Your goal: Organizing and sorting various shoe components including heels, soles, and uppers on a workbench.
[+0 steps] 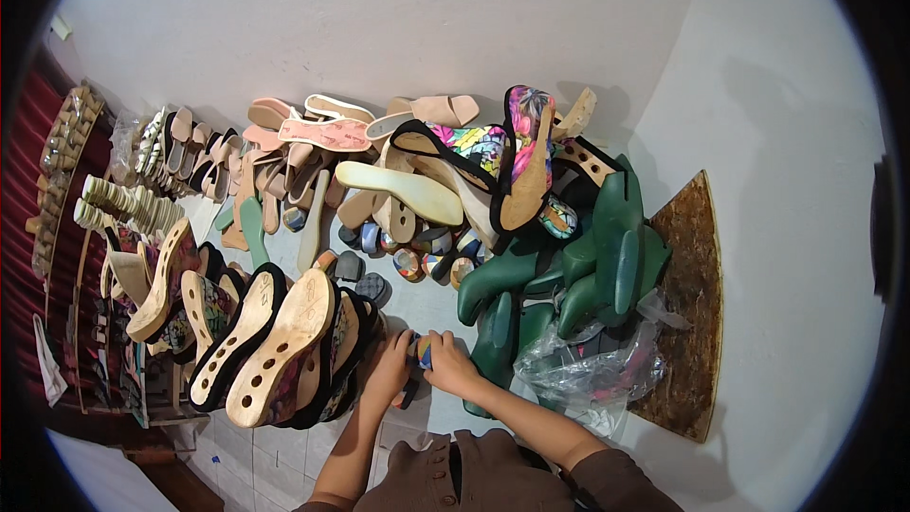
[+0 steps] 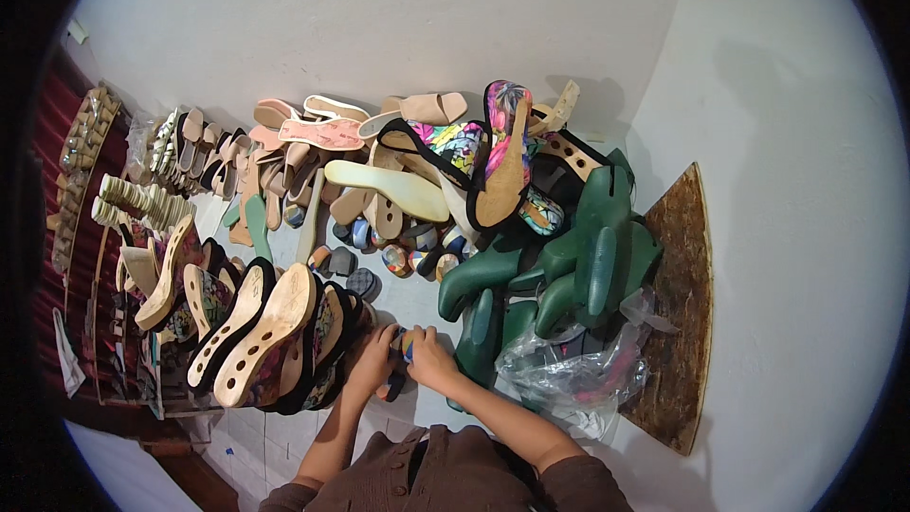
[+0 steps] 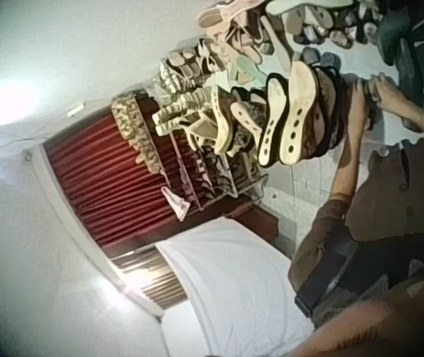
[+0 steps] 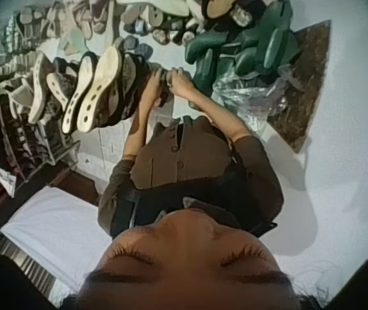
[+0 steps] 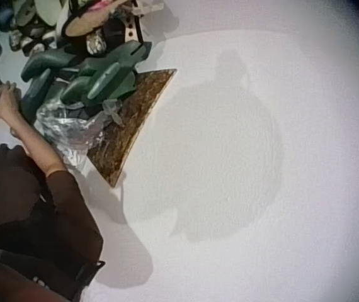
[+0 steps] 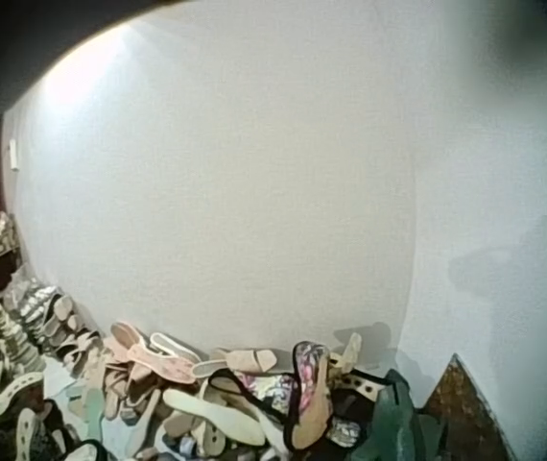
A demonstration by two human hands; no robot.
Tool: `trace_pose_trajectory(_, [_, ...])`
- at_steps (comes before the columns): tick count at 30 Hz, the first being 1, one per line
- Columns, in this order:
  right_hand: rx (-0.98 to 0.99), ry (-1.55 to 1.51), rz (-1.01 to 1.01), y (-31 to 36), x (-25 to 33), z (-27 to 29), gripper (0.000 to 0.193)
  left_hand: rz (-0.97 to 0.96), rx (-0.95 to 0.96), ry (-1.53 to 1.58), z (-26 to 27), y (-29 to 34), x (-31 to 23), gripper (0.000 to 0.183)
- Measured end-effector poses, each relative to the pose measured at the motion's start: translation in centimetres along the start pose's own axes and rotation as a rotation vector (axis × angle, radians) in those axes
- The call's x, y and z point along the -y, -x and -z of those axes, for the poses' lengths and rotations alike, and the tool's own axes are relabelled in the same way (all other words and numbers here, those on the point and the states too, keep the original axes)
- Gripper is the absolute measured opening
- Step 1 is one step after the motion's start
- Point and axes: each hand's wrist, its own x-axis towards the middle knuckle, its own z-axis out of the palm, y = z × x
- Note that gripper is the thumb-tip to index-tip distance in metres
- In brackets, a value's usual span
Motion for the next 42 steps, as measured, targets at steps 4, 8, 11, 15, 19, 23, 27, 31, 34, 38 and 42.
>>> trace_pose_trajectory(4, [0.028, -0.009, 0.07, -0.2, -0.4, 0.2, 0.072, 0.042, 0.036, -0.044, 0.5, 0.2, -0.3, 0.057])
trace_pose_trajectory(8, [0.012, -0.047, 0.104, -0.3, -0.2, -0.1, 0.068, 0.029, 0.003, -0.108, 0.8, 0.6, -0.2, 0.058])
trace_pose_trajectory(11, [0.009, -0.02, 0.115, -0.3, 0.0, 0.2, 0.067, -0.038, -0.058, -0.125, 0.8, 0.7, -0.3, 0.058])
trace_pose_trajectory(15, [0.003, -0.035, 0.134, -0.5, -0.3, 0.0, 0.066, -0.019, -0.027, -0.137, 1.3, 0.8, -0.6, 0.056])
trace_pose_trajectory(19, [-0.001, -0.105, 0.118, -0.9, -0.6, -0.6, 0.06, -0.04, -0.015, -0.122, 0.8, 0.9, 0.7, 0.053])
trace_pose_trajectory(23, [-0.06, -0.083, 0.119, -1.0, -0.7, -0.8, 0.053, -0.058, -0.021, -0.091, 1.0, 1.0, 0.6, 0.05])
trace_pose_trajectory(27, [-0.142, -0.027, 0.182, -2.1, -1.6, -1.6, 0.047, -0.032, 0.0, -0.049, 0.4, 1.2, 1.6, 0.05])
trace_pose_trajectory(31, [0.048, -0.33, 0.003, -3.1, -1.8, -0.8, 0.041, -0.008, 0.01, -0.066, 0.3, 1.2, 1.6, 0.053])
trace_pose_trajectory(34, [0.068, -0.456, -0.05, -3.3, -2.0, -0.8, 0.039, -0.022, -0.009, -0.094, 0.8, 1.1, 0.9, 0.054])
trace_pose_trajectory(38, [0.115, -0.427, -0.123, -3.6, -1.6, -0.6, 0.041, -0.016, -0.008, -0.085, 1.3, 1.1, 0.4, 0.052])
trace_pose_trajectory(42, [0.184, -0.455, -0.186, -3.6, -0.9, -0.3, 0.042, 0.006, -0.001, -0.098, 1.6, 1.1, 0.3, 0.052])
